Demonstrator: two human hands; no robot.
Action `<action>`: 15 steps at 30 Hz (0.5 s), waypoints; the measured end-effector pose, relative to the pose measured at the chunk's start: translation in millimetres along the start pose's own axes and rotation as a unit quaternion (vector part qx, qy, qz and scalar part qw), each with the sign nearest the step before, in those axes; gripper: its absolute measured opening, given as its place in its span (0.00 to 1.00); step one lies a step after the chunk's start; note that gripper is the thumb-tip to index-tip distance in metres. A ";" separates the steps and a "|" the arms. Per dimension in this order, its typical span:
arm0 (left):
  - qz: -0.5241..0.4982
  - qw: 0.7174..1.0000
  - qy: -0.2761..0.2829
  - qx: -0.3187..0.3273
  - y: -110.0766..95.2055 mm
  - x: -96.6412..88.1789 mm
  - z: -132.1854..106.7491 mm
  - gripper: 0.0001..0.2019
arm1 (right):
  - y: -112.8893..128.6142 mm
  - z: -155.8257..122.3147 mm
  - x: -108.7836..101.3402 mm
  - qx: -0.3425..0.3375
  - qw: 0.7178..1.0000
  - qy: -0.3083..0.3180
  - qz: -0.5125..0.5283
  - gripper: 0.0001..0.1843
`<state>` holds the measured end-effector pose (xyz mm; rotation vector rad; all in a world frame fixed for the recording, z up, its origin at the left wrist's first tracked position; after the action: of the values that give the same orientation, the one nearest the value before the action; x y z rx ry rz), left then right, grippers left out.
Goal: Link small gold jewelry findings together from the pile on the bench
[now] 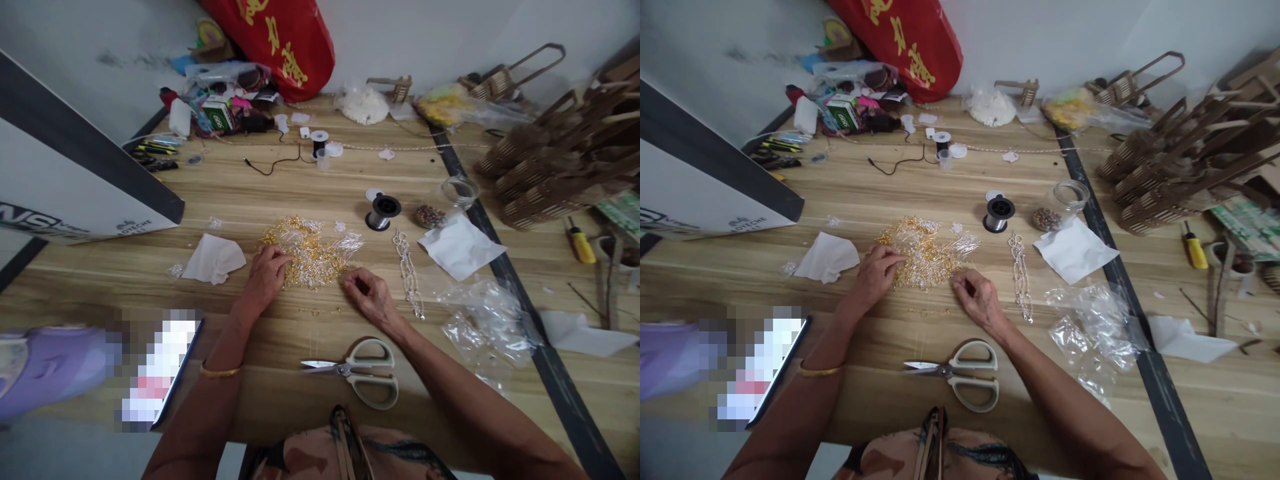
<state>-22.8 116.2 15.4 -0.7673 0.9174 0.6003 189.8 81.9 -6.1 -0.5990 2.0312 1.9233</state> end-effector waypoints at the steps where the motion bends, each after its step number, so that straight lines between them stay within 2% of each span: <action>1: -0.004 1.000 0.001 0.006 -1.2 0.4 0.2 0.15 | -0.2 0.0 0.0 0.002 1.000 0.000 0.000 0.10; 7: -0.030 0.999 -0.001 0.029 -4.0 -1.6 1.7 0.15 | 0.6 -0.5 -0.1 0.004 1.000 0.003 0.003 0.10; 15: -0.026 1.000 -0.001 -0.010 5.1 -8.0 1.0 0.06 | 1.5 -0.6 -0.9 -0.002 1.000 -0.004 -0.002 0.11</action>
<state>-29.9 118.9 21.0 -0.8052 0.8894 0.5654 189.9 81.4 -4.3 -0.5956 2.0212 1.9238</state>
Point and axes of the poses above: each hand's wrist, its own z-axis towards the middle knuckle, its own x-axis out of the palm, y = z × x, the point moved 10 cm from there along z, towards the middle knuckle, and after that the axes turned 14 degrees about x, right-handed, at the moved point
